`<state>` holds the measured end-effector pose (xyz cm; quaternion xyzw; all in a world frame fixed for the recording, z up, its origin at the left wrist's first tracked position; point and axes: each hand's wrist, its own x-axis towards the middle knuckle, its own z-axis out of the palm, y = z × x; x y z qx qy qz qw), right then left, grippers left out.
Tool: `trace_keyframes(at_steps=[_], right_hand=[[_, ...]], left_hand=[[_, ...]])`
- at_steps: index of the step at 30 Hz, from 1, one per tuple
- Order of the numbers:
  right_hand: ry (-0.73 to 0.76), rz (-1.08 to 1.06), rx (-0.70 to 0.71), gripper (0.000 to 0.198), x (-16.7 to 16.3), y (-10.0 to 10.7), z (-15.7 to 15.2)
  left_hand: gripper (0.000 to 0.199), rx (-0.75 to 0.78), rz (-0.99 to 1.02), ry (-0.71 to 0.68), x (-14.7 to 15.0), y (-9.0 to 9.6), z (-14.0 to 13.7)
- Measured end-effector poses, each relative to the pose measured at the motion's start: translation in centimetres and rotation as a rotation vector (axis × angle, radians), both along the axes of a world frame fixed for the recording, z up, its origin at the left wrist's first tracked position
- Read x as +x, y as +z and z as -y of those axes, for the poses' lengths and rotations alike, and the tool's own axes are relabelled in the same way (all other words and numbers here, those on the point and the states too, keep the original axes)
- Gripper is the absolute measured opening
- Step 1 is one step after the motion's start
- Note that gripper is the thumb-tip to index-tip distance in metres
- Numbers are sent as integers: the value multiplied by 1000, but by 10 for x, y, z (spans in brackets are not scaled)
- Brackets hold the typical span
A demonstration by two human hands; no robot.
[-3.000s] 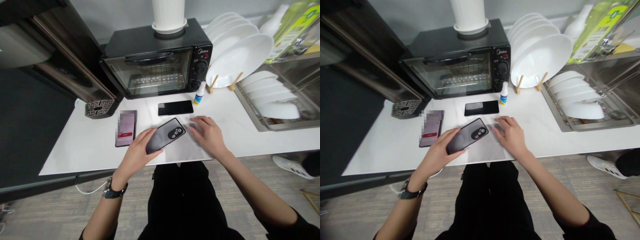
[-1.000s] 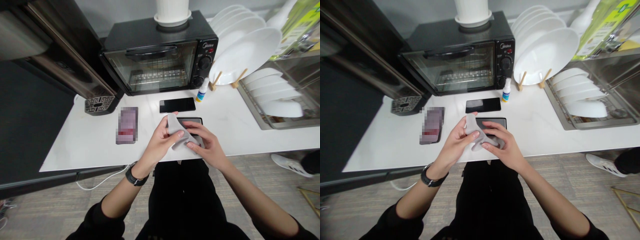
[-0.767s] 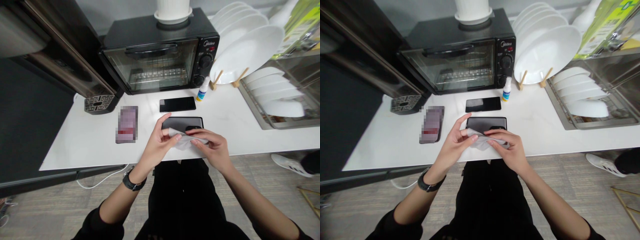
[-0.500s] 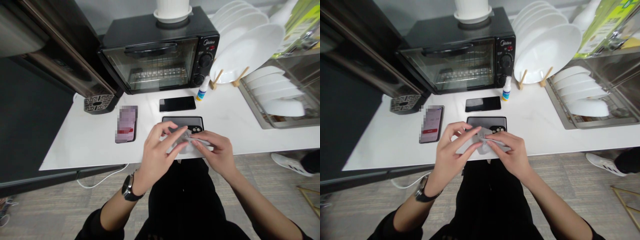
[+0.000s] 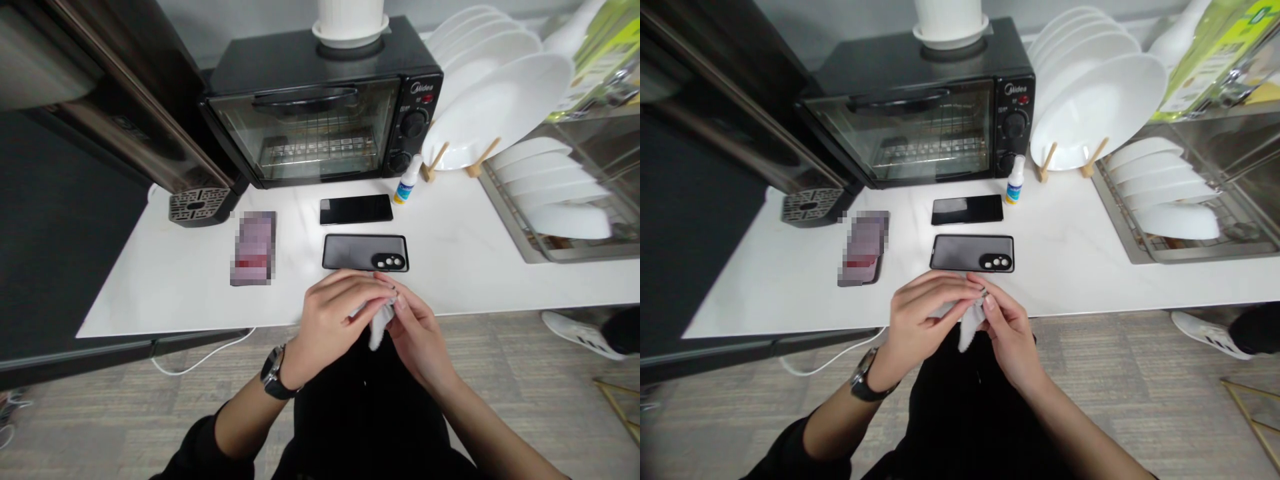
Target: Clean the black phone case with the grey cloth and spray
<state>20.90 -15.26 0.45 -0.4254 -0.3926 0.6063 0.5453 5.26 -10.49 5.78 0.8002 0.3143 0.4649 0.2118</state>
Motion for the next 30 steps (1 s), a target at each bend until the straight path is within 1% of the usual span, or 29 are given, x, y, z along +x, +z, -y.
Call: trace_keyframes(at_steps=[2,3,5,6,8,9,10,13,16,18,22,24,27,30], right_hand=[[-50,38,-36,27,6,2,-3],[-96,105,-24,25,11,4,-7],[-206,320,54,22,23,8,-17],[-254,445,109,21,31,9,-23],[-289,664,212,19,46,11,-40],[-280,744,259,19,54,11,-49],[-262,805,301,19,61,11,-58],[-177,950,420,16,76,11,-82],[-104,1052,500,14,80,10,-95],[-104,1151,540,16,78,9,-97],[-117,1477,607,22,70,9,-92],[-79,1573,638,25,68,11,-89],[-34,1614,633,29,67,13,-86],[-67,1630,573,28,66,16,-86]], left_hand=[[16,12,-30,9,-4,-2,-4],[15,2,-59,15,-7,-4,-7],[17,-48,-160,41,-17,-9,-17],[27,-94,-234,74,-23,-12,-24],[70,-190,-395,152,-35,-21,-36],[86,-224,-448,162,-40,-26,-41],[90,-248,-482,153,-44,-30,-45],[85,-285,-497,161,-51,-38,-47],[87,-312,-482,166,-51,-41,-41],[89,-325,-462,158,-50,-42,-37],[92,-335,-437,181,-50,-45,-37],[94,-332,-431,192,-51,-46,-38],[96,-335,-414,158,-52,-44,-40],[98,-362,-382,94,-54,-43,-40]])
